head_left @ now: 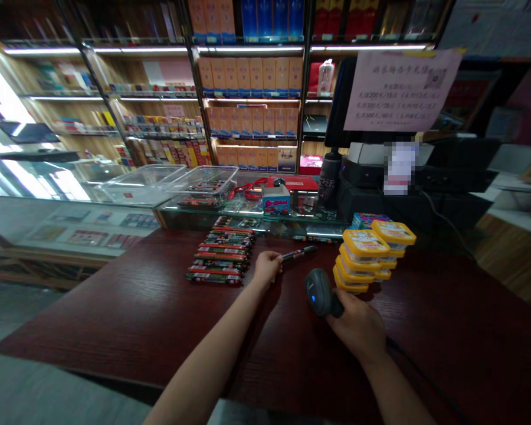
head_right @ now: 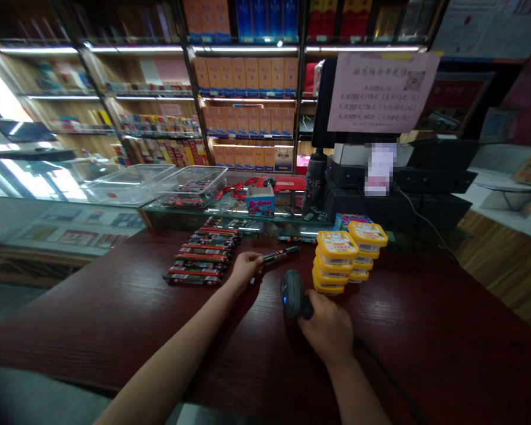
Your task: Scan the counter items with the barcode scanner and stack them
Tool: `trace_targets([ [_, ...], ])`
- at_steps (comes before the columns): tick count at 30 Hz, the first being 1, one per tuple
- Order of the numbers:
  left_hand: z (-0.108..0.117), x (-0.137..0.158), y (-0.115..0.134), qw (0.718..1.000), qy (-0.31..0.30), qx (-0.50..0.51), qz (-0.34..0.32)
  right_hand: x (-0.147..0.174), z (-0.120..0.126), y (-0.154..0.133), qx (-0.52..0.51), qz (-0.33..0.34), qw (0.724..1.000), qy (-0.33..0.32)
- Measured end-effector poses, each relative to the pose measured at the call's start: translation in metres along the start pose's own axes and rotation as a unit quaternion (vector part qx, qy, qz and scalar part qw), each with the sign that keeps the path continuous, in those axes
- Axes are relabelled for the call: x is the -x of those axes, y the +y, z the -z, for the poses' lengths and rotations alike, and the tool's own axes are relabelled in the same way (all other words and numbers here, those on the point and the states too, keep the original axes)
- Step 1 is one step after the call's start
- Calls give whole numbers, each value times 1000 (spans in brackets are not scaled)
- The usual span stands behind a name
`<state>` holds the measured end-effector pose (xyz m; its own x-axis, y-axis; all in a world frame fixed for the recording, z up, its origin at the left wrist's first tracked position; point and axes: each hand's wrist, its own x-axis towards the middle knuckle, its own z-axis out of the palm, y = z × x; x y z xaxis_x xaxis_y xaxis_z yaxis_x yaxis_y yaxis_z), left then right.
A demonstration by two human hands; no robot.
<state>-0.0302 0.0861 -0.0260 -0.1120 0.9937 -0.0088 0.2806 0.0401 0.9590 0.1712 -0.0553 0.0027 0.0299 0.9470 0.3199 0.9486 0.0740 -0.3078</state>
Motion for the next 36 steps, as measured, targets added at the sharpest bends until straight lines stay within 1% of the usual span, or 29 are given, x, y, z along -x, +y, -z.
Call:
trace_targets([
  [1, 5, 8, -1, 996, -11, 84, 25, 1, 1, -1, -2, -3, 1000, -7],
  [3, 13, 22, -3, 978, -19, 205, 40, 2, 2, -1, -3, -5, 1000, -10],
  [4, 16, 27, -3, 969, -14, 244, 39, 3, 2, -1, -3, -4, 1000, -8],
  [6, 19, 34, -4, 959, -2, 282, 29, 4, 1, 1, -6, -1, 1000, -3],
  [8, 20, 37, -5, 958, 7, 287, 14, 3, 0, 3, -28, -6, 1000, -2],
  [10, 18, 38, -7, 962, 14, 274, 2, 1, 1, 4, -99, -13, 995, -4],
  [13, 15, 38, -10, 968, 21, 250, -11, -3, 4, 1, -255, -10, 967, -8],
  [14, 14, 38, -11, 969, 23, 246, -15, -3, 5, -1, -291, -10, 957, -5],
  [18, 12, 37, -12, 970, 32, 240, -26, -3, 11, -9, -347, -32, 937, 10],
  [21, 11, 37, -12, 970, 28, 240, -30, -1, 15, -13, -358, -34, 933, 7],
  [26, 11, 37, -11, 968, 26, 247, -21, -3, 18, -11, -343, -19, 939, -4],
  [28, 11, 37, -11, 968, 31, 250, -15, -5, 15, -7, -315, -7, 949, -8],
  [30, 11, 37, -11, 967, 31, 252, -13, -5, 11, -3, -234, -1, 972, -2],
  [32, 11, 36, -12, 967, 31, 253, -12, -4, 4, 1, -122, -3, 992, 18],
  [34, 11, 36, -13, 967, 39, 251, -14, -1, -3, 4, -34, 3, 999, 43],
  [36, 11, 36, -15, 967, 51, 247, -20, 2, -9, 7, 5, 29, 998, 60],
])
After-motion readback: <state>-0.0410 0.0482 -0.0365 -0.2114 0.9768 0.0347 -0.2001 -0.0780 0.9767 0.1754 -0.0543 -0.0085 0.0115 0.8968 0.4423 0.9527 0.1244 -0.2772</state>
